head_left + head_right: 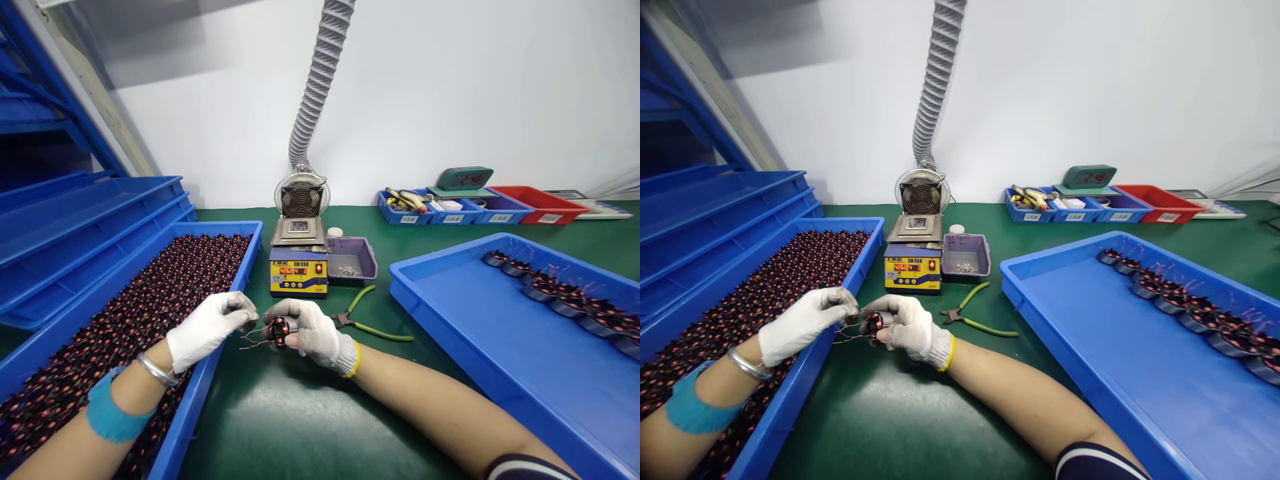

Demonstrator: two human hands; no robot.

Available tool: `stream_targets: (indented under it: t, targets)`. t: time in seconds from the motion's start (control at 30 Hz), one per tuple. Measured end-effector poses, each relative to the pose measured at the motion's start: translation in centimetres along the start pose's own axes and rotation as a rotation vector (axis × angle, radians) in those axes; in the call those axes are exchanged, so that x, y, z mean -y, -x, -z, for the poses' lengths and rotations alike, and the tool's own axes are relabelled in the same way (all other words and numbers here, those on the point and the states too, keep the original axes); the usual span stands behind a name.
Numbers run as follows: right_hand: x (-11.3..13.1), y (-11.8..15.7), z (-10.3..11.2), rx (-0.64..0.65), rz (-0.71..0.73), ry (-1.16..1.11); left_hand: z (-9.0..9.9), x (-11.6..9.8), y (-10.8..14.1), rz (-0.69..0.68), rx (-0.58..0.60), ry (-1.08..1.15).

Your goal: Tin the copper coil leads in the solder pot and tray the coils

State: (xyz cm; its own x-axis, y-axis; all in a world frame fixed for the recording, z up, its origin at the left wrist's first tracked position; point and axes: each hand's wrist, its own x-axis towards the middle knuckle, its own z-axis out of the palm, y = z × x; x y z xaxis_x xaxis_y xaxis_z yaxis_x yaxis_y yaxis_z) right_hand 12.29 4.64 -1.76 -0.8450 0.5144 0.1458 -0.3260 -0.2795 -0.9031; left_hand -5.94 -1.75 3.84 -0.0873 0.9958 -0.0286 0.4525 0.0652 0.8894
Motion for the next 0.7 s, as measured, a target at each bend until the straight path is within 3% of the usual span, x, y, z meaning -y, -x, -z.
stream_targets:
  t: [0.13, 0.27, 0.43, 0.57, 0.7]
  targets:
    - [0.1, -0.1, 0.4, 0.006, 0.040, 0.004, 0.1, 0.5, -0.3, 0.002, -0.074, 0.104]
    - [0.2, -0.6, 1.1, -0.048, 0.122, -0.004, -0.2, 1.5, -0.7, -0.016, -0.207, 0.389]
    - [0.6, -1.0, 1.5, -0.110, 0.198, 0.015, -0.9, 2.1, -0.9, -0.017, -0.247, 0.597]
    - [1.6, -1.0, 1.2, -0.226, 0.228, 0.044, -1.3, 1.9, -0.7, -0.041, -0.237, 0.407]
    - [4.6, -1.5, 2.1, -0.420, 0.269, 0.144, -2.0, 1.5, -0.5, -0.108, -0.133, -0.117]
